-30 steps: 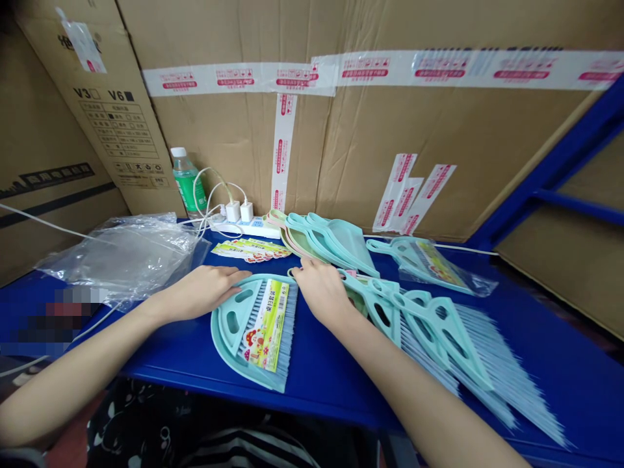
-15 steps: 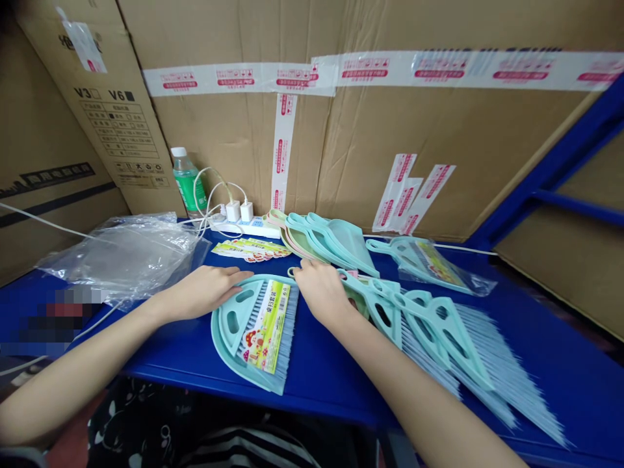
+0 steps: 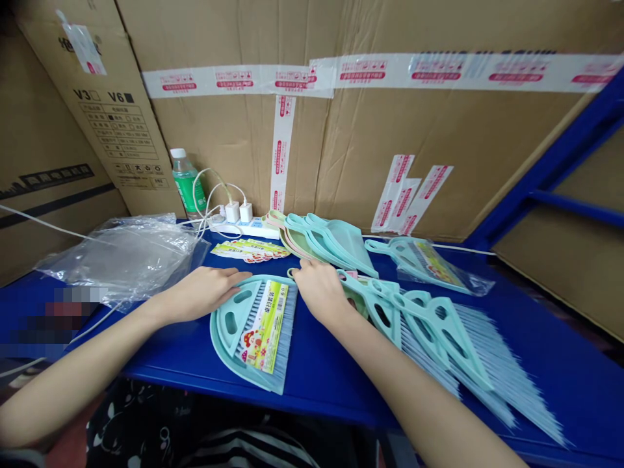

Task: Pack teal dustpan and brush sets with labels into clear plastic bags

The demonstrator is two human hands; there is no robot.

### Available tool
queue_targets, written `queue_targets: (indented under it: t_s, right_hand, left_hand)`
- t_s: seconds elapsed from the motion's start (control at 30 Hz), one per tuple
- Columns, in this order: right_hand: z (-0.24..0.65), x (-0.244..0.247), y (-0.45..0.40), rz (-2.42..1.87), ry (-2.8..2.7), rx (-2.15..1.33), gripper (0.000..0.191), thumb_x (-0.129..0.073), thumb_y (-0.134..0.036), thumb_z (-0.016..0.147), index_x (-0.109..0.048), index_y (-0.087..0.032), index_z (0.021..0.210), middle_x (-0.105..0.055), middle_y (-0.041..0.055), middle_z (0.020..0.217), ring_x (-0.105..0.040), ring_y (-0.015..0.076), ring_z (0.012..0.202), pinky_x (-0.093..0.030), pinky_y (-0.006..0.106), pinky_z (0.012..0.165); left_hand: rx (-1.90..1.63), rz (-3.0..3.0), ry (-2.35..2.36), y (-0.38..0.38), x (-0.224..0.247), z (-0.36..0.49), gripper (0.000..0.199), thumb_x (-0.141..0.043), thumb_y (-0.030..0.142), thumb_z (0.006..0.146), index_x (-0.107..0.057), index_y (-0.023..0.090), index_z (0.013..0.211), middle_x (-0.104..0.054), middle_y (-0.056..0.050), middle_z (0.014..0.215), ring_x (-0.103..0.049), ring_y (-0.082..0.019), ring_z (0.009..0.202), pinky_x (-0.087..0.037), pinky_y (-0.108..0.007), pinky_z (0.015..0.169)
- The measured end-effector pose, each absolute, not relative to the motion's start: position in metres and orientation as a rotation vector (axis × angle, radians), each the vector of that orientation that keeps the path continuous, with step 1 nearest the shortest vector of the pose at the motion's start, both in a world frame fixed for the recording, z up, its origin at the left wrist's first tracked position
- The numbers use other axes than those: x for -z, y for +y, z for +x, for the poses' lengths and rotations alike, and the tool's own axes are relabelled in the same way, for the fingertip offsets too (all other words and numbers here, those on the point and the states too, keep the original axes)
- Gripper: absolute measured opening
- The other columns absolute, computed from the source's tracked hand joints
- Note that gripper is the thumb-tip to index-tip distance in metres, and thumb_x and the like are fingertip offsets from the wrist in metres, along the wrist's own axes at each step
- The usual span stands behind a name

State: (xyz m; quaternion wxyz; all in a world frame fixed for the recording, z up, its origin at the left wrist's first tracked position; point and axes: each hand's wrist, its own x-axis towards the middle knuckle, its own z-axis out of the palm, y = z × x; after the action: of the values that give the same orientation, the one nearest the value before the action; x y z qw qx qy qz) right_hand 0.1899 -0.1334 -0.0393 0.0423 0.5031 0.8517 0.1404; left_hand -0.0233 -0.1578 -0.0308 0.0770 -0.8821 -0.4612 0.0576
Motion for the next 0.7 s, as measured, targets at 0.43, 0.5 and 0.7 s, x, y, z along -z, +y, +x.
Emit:
queue_targets:
  t_s: [0.43, 0.5, 0.7]
  right_hand:
    - [0.195, 0.0377, -0.1316, 1.579, 2.571, -0.405, 0.028, -0.044, -0.009, 0.092, -0.07, -0.017, 0.096, -0.069, 0.0117, 0.095, -0.065, 0.0229, 0.092, -0.039, 0.027, 0.061]
    - [0.1952, 0.0382, -0.1318, 1.573, 2.617, -0.401, 0.026, -0.044, -0.011, 0.093, -0.069, -0.018, 0.098, -0.068, 0.0107, 0.097, -0.065, 0.022, 0.092, -0.038, 0.027, 0.062]
    - [0.192, 0.0415, -0.134, 1.359, 2.754, -0.324, 0.025, -0.044, -0.016, 0.095, -0.067, -0.021, 0.105, -0.066, 0.0072, 0.095, -0.064, 0.0204, 0.088, -0.036, 0.028, 0.063]
  left_hand:
    - [-0.241, -2.617, -1.473, -0.1582, 0.0304, -0.0222, 0.03, -0.037, 0.018, 0.097, -0.054, 0.017, 0.121, -0.068, -0.007, 0.101, -0.069, -0.023, 0.083, -0.052, -0.032, 0.067]
    - [-0.246, -2.581, -1.502, -0.1575, 0.0316, -0.0223, 0.029, -0.038, 0.019, 0.096, -0.054, 0.017, 0.12, -0.069, -0.007, 0.101, -0.069, -0.024, 0.082, -0.052, -0.033, 0.067]
    - [-0.261, -2.542, -1.518, -0.1566, 0.0324, -0.0213, 0.028, -0.039, 0.017, 0.095, -0.055, 0.017, 0.118, -0.069, -0.008, 0.101, -0.069, -0.023, 0.081, -0.052, -0.031, 0.067]
